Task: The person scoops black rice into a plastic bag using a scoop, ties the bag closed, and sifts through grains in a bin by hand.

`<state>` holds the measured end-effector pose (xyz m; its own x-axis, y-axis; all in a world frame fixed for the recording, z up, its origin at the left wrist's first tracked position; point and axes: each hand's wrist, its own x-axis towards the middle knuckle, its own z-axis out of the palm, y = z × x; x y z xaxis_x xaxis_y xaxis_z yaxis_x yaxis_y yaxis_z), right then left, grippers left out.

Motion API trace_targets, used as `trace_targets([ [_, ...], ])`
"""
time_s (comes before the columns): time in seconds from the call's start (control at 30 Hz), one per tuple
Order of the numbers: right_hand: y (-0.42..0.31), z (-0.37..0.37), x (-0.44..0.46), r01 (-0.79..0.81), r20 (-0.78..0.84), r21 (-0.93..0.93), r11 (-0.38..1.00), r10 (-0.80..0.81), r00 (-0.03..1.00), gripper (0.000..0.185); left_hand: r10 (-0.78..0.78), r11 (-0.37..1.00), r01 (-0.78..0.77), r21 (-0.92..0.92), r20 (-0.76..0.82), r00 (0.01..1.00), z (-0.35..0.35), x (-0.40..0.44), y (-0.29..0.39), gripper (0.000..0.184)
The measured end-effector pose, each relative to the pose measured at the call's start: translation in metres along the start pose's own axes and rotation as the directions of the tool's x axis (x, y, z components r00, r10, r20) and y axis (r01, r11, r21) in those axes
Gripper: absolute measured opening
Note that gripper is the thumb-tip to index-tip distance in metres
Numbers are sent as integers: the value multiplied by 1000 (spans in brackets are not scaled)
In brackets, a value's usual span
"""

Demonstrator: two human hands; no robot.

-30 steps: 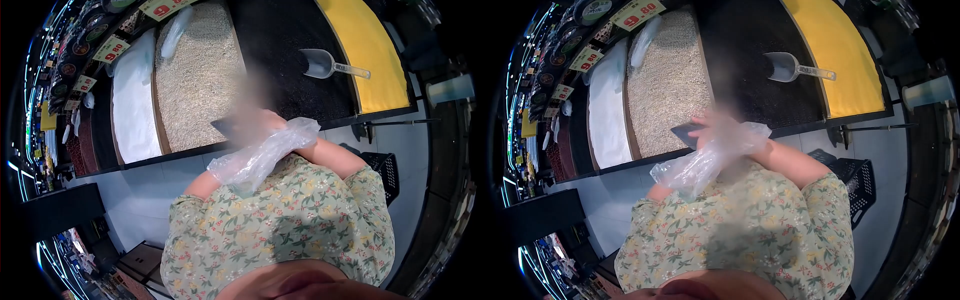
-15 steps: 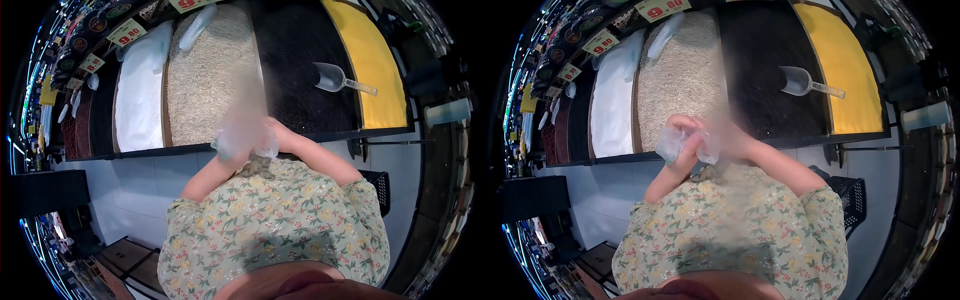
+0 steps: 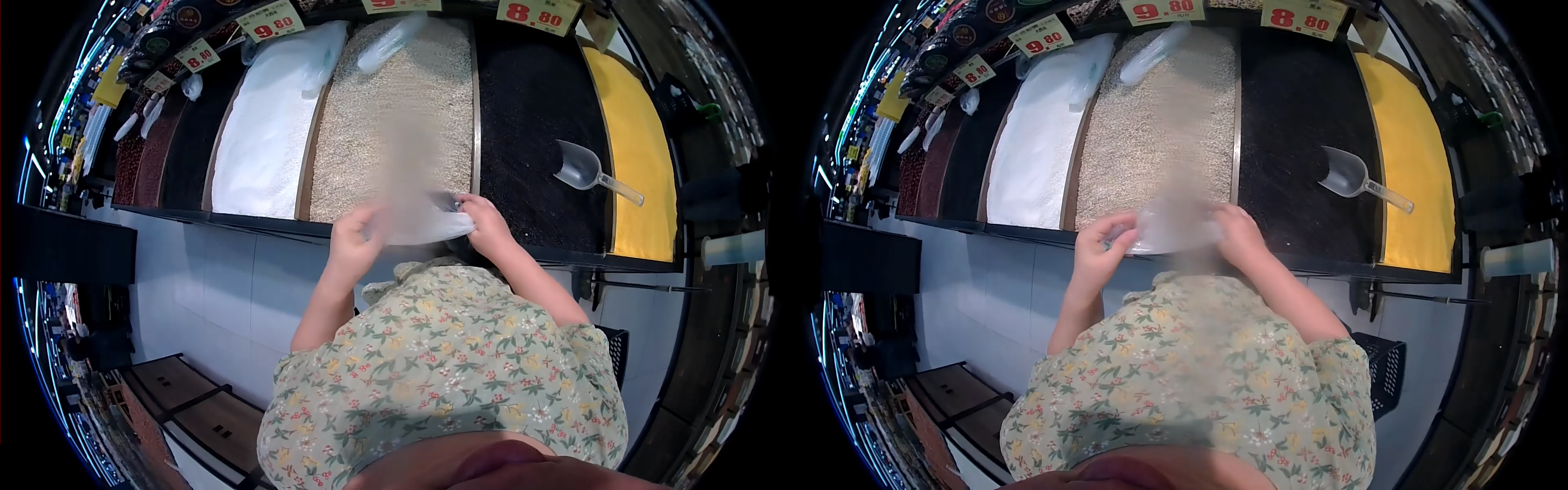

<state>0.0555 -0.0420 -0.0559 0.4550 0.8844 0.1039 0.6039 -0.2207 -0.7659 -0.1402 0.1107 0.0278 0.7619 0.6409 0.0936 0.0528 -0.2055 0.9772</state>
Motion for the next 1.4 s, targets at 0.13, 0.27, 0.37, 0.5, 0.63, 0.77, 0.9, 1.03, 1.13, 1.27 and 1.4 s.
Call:
trace_targets([
  [0.13, 3, 5, 4, 75, -18, -204, 976, -80, 997, 18, -28, 997, 32, -67, 69, 997, -8, -12, 1, 20],
  [0.27, -6, 4, 9, 146, 1, -401, 904, -159, 987, 30, -111, 966, 97, -241, -47, 993, -19, -19, 4, 20],
  [0.37, -7, 6, 13, 162, 22, -452, 877, -170, 985, 24, -123, 961, 86, -262, -132, 984, -29, -19, 8, 19],
  [0.5, -7, 9, 15, 129, 43, -521, 844, -125, 991, 20, -130, 924, -20, -381, -363, 923, -44, -19, 13, 18],
  [0.63, -9, 7, 18, 92, 107, -574, 814, -37, 994, 19, 386, 903, -401, -155, -114, 915, -26, -12, 45, 28],
  [0.77, -15, 7, 19, 68, 125, -581, 811, 6, 992, 20, 480, 719, -633, 288, 454, 751, 16, 11, 53, 51],
  [0.9, -14, 2, 15, 64, 83, -568, 820, -20, 996, 24, 386, 505, -549, 666, 394, 834, 47, 11, -17, 51],
  [1.03, -5, 1, 13, 51, 77, -585, 810, -8, 997, 24, -271, 698, -146, 701, 448, 852, 46, -3, -53, 42],
  [1.13, -17, -8, 12, 38, 41, -587, 809, -18, 999, 24, -350, 814, 7, 581, 480, 805, 36, -18, -67, 36],
  [1.27, -19, -19, 22, -36, 82, -510, 859, 90, 993, 22, -288, 957, 244, 156, 418, 862, 41, -32, -69, 30],
  [1.4, -19, -29, 48, 20, 90, -377, 926, 15, 996, 22, -294, 901, 382, -206, 359, 886, 51, -34, -59, 28],
])
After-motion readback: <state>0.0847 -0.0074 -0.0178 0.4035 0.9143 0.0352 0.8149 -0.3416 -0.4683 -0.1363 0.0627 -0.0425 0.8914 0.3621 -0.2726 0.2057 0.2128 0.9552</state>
